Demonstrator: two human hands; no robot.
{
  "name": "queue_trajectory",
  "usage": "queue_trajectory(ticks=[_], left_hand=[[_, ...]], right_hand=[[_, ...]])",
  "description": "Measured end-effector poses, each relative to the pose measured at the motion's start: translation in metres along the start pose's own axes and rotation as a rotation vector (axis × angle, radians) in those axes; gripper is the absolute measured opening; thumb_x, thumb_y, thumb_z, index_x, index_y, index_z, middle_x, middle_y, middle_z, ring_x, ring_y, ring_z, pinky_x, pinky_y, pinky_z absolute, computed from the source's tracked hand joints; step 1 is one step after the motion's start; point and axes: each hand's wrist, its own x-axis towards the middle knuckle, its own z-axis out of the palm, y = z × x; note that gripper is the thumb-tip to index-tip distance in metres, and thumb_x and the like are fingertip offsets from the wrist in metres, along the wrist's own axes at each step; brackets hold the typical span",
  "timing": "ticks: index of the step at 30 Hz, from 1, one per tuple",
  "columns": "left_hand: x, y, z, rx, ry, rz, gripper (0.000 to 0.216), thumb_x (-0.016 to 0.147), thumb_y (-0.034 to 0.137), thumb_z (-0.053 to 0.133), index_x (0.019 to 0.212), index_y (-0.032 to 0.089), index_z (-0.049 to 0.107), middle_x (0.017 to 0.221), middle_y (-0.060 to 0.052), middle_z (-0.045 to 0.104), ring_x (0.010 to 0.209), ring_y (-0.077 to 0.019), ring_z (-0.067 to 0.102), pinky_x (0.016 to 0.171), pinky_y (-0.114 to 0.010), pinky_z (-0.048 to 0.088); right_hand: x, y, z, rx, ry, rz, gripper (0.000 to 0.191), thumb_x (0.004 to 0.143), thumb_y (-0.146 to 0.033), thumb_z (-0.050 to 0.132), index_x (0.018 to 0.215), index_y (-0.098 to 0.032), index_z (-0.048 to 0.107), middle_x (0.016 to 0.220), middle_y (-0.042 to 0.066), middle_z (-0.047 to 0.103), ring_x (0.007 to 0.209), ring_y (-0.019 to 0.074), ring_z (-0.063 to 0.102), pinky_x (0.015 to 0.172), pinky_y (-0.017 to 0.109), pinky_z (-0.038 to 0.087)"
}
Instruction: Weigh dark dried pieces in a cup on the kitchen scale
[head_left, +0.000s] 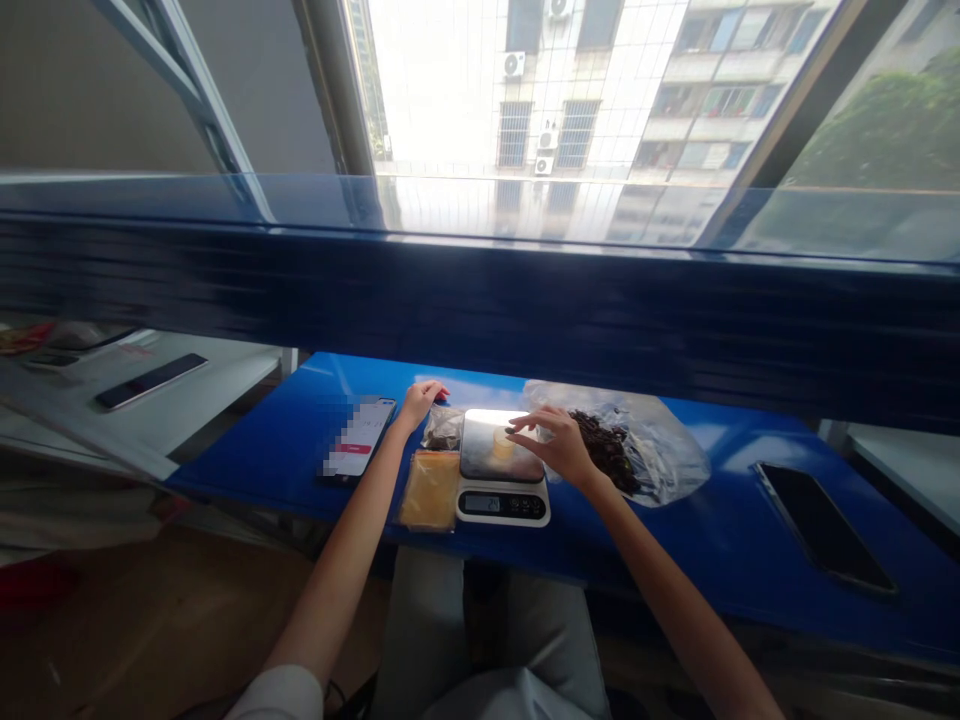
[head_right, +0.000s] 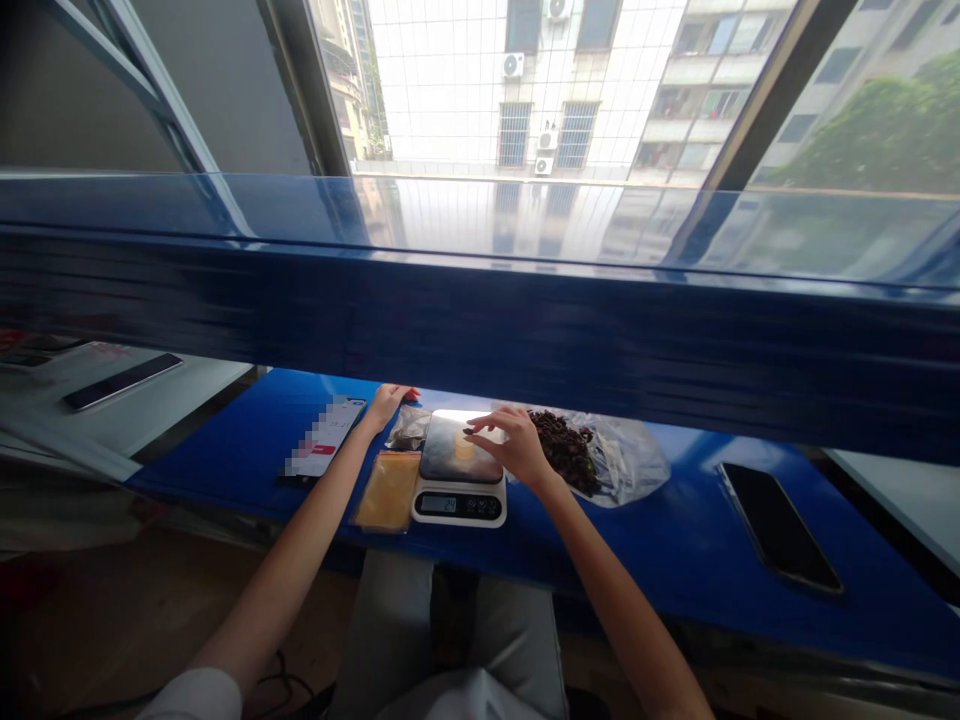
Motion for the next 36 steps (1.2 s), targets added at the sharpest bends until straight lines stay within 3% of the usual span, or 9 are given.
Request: queue_trajectory(ticks=[5, 8, 12, 16, 21, 28, 36], left_hand=[[-0.001, 0.004, -0.001, 0.008, 0.003, 0.003, 0.034, 0.074, 0.041, 0.047, 0.067, 0.016, 0.068, 0.07, -0.007, 0.069, 0.071, -0.0201, 0.064, 0.067, -0.029, 0.048], [-0.001, 0.004, -0.003, 0.006, -0.004, 0.005, 0.035, 0.074, 0.043, 0.046, 0.067, 0.016, 0.067, 0.071, -0.007, 0.069, 0.072, -0.0203, 0.064, 0.067, -0.029, 0.048], [-0.001, 0.003, -0.004, 0.011, -0.008, 0.007, 0.035, 0.075, 0.043, 0.047, 0.068, 0.016, 0.068, 0.07, -0.007, 0.069, 0.072, -0.0205, 0.063, 0.066, -0.028, 0.047], [0.0, 0.003, -0.004, 0.015, -0.009, 0.012, 0.035, 0.075, 0.042, 0.047, 0.069, 0.015, 0.068, 0.07, -0.007, 0.068, 0.071, -0.0203, 0.063, 0.065, -0.028, 0.047], [0.001, 0.002, -0.003, 0.019, -0.015, 0.017, 0.034, 0.074, 0.042, 0.047, 0.067, 0.015, 0.068, 0.068, -0.007, 0.068, 0.07, -0.0199, 0.063, 0.065, -0.028, 0.047], [0.002, 0.002, -0.003, 0.034, -0.021, 0.019, 0.036, 0.073, 0.043, 0.045, 0.068, 0.016, 0.068, 0.068, -0.007, 0.068, 0.07, -0.0201, 0.063, 0.065, -0.028, 0.047], [0.006, 0.0, 0.0, 0.008, -0.008, 0.011, 0.041, 0.074, 0.048, 0.043, 0.066, 0.015, 0.067, 0.069, -0.009, 0.069, 0.069, -0.0204, 0.063, 0.067, -0.03, 0.048]], right_hand=[[0.0, -0.002, 0.0, -0.003, 0.035, 0.007, 0.017, 0.081, -0.041, 0.066, 0.08, -0.024, 0.071, 0.079, 0.002, 0.072, 0.072, 0.0182, 0.063, 0.075, 0.034, 0.044], [0.002, 0.003, -0.012, -0.004, 0.123, 0.083, 0.024, 0.086, -0.042, 0.058, 0.08, -0.023, 0.072, 0.08, 0.004, 0.072, 0.076, 0.0191, 0.064, 0.075, 0.033, 0.046], [-0.003, 0.032, -0.033, -0.1, 0.297, 0.389, 0.039, 0.089, -0.046, 0.047, 0.077, -0.019, 0.072, 0.079, 0.008, 0.073, 0.076, 0.0226, 0.067, 0.072, 0.033, 0.047], [-0.015, 0.067, -0.044, -0.236, 0.189, 0.657, 0.036, 0.084, -0.042, 0.049, 0.075, -0.017, 0.073, 0.08, 0.011, 0.074, 0.079, 0.0271, 0.069, 0.072, 0.034, 0.048], [-0.023, 0.079, -0.036, -0.375, 0.057, 0.596, 0.023, 0.077, -0.034, 0.058, 0.085, -0.018, 0.073, 0.093, 0.01, 0.073, 0.089, 0.0267, 0.067, 0.081, 0.035, 0.048], [-0.02, 0.081, -0.034, -0.438, 0.04, 0.648, 0.028, 0.075, -0.038, 0.061, 0.091, -0.018, 0.072, 0.093, 0.009, 0.072, 0.091, 0.0263, 0.065, 0.082, 0.035, 0.047], [-0.02, 0.085, -0.036, -0.403, 0.0, 0.606, 0.022, 0.075, -0.038, 0.062, 0.082, -0.02, 0.073, 0.086, 0.007, 0.072, 0.085, 0.0246, 0.066, 0.078, 0.033, 0.047]])
